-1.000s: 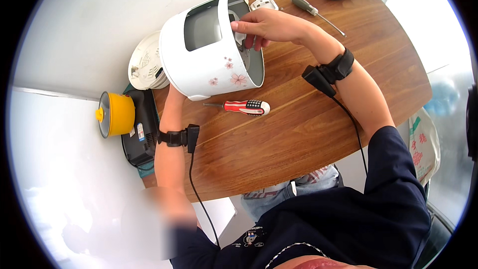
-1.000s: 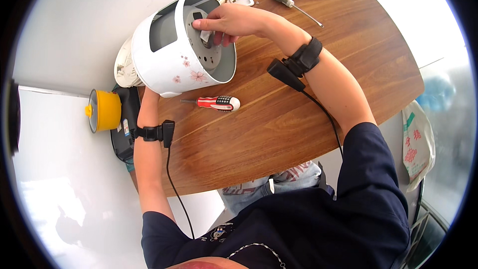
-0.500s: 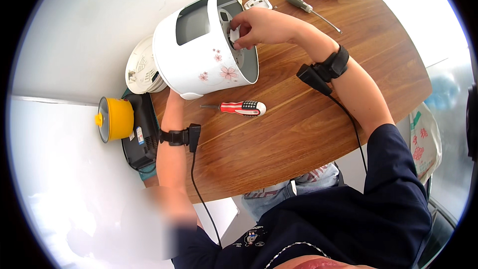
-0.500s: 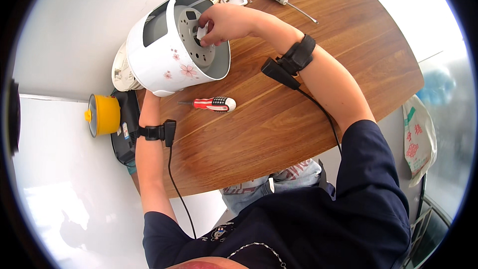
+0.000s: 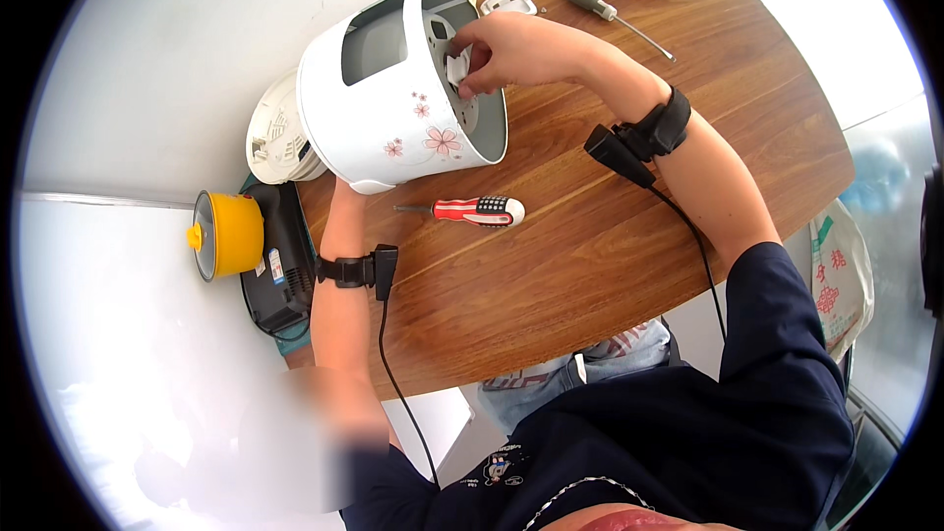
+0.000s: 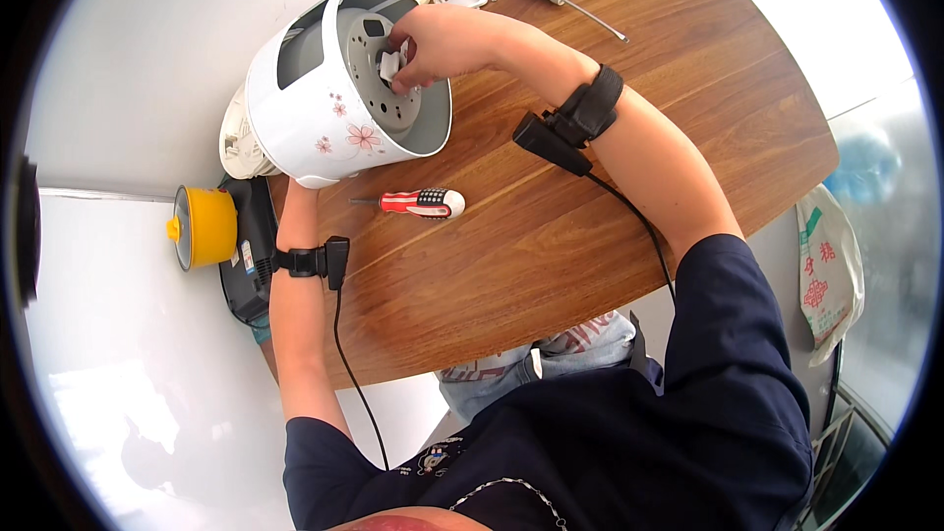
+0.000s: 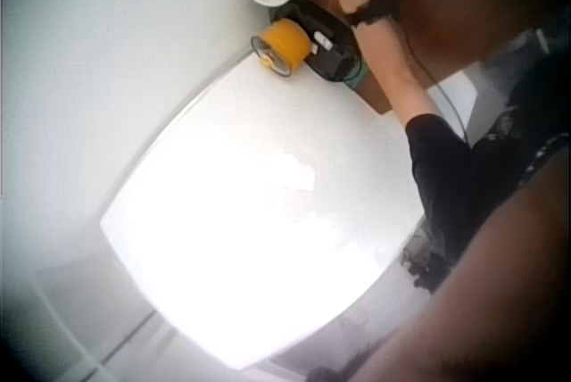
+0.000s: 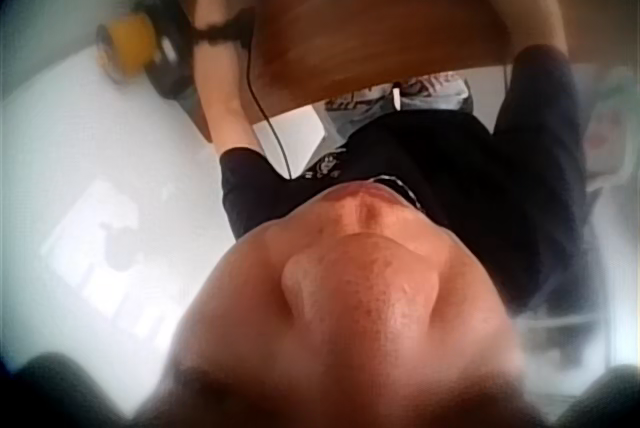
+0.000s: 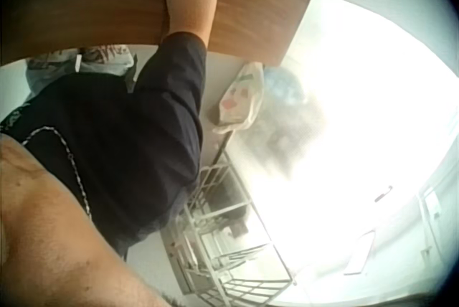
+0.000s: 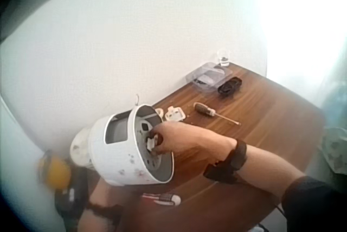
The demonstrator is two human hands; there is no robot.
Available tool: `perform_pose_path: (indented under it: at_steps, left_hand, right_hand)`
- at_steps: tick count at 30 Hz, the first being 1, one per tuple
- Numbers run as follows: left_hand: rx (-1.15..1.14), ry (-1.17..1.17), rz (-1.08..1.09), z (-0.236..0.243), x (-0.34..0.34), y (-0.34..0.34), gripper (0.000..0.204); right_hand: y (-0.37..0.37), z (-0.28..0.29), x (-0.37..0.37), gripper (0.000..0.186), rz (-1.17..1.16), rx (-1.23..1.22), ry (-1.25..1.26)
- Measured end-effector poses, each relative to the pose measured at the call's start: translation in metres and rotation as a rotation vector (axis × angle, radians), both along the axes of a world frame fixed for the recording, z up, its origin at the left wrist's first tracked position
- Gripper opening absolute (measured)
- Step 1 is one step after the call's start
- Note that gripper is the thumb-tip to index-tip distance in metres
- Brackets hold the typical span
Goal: The person disassembles a white rice cooker using a screwdriver, removing the heating element and internal components. They then reassemble the cooker, securing the parts with screws and placing the inner pot back inside.
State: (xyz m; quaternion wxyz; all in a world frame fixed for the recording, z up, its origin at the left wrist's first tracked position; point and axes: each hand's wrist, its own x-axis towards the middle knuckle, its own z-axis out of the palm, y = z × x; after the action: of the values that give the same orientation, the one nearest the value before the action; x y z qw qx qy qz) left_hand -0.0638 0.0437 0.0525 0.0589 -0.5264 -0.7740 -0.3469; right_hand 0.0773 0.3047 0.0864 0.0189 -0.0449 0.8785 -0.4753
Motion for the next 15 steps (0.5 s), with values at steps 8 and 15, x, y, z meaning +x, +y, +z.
perform_pose_path:
  at_steps: [8, 15]
  left_hand:
    - [0.011, 0.023, 0.01, -0.002, 0.0, -0.004, 0.049]
    - [0.021, 0.05, 0.019, -0.001, -0.002, -0.011, 0.049]
  right_hand:
    - [0.002, -0.004, -0.002, 0.052, -0.021, 0.014, 0.003]
    - [0.001, -0.004, -0.003, 0.052, -0.043, 0.057, -0.008]
